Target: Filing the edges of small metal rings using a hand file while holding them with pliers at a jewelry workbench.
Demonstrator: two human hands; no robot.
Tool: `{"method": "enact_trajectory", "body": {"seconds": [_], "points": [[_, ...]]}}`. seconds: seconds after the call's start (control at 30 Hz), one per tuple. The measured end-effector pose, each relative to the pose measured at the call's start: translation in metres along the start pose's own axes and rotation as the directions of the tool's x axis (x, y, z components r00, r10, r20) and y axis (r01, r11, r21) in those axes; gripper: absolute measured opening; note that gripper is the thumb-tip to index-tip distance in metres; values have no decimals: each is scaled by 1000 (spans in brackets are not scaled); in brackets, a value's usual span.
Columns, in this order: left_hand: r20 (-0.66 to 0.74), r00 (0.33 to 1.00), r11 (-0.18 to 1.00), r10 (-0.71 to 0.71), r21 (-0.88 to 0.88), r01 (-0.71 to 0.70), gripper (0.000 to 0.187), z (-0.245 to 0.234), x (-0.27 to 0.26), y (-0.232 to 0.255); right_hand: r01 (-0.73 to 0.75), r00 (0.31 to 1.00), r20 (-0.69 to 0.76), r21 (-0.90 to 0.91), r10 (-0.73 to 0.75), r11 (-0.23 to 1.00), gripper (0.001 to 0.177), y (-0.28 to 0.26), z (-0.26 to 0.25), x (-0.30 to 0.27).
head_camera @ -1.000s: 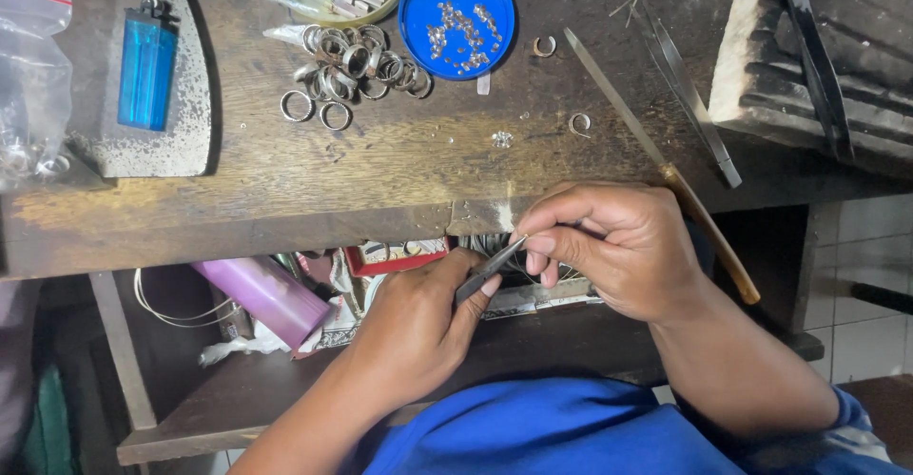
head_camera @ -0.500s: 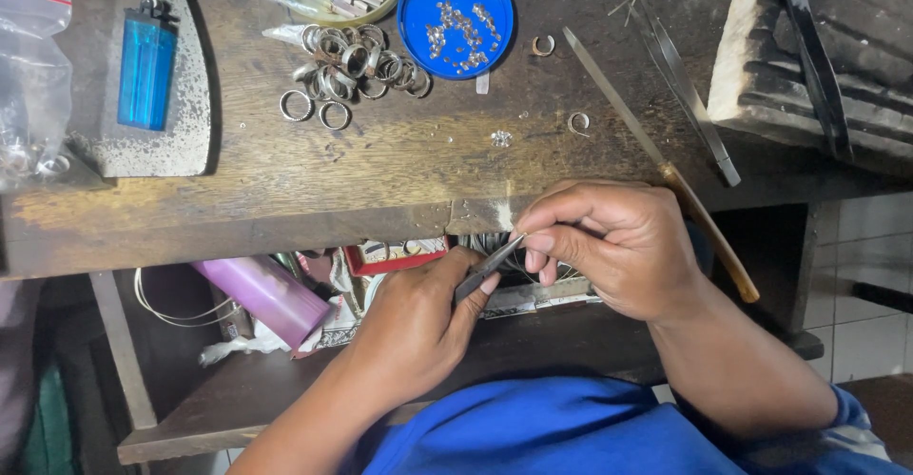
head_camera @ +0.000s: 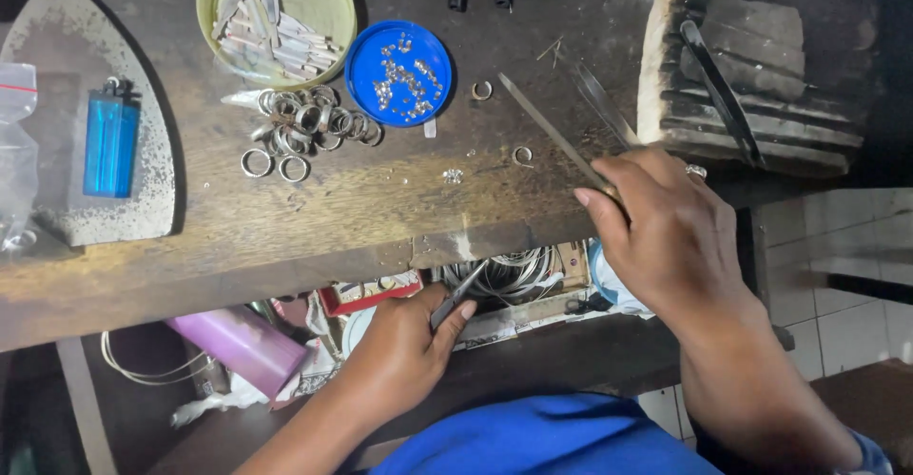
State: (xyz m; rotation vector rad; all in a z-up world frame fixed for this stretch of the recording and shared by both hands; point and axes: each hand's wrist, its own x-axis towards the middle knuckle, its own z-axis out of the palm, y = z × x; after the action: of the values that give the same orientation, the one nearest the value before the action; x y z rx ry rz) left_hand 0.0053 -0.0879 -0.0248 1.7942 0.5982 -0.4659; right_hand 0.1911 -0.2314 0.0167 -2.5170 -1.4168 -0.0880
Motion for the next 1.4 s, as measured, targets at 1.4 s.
{"method": "enact_trajectory", "body": {"seconds": [1.4], "points": [[-137,987,997,80,36,-75,20,21,13,-27,-591,806,579,800,124,102,36,-33,17,-92]]}}
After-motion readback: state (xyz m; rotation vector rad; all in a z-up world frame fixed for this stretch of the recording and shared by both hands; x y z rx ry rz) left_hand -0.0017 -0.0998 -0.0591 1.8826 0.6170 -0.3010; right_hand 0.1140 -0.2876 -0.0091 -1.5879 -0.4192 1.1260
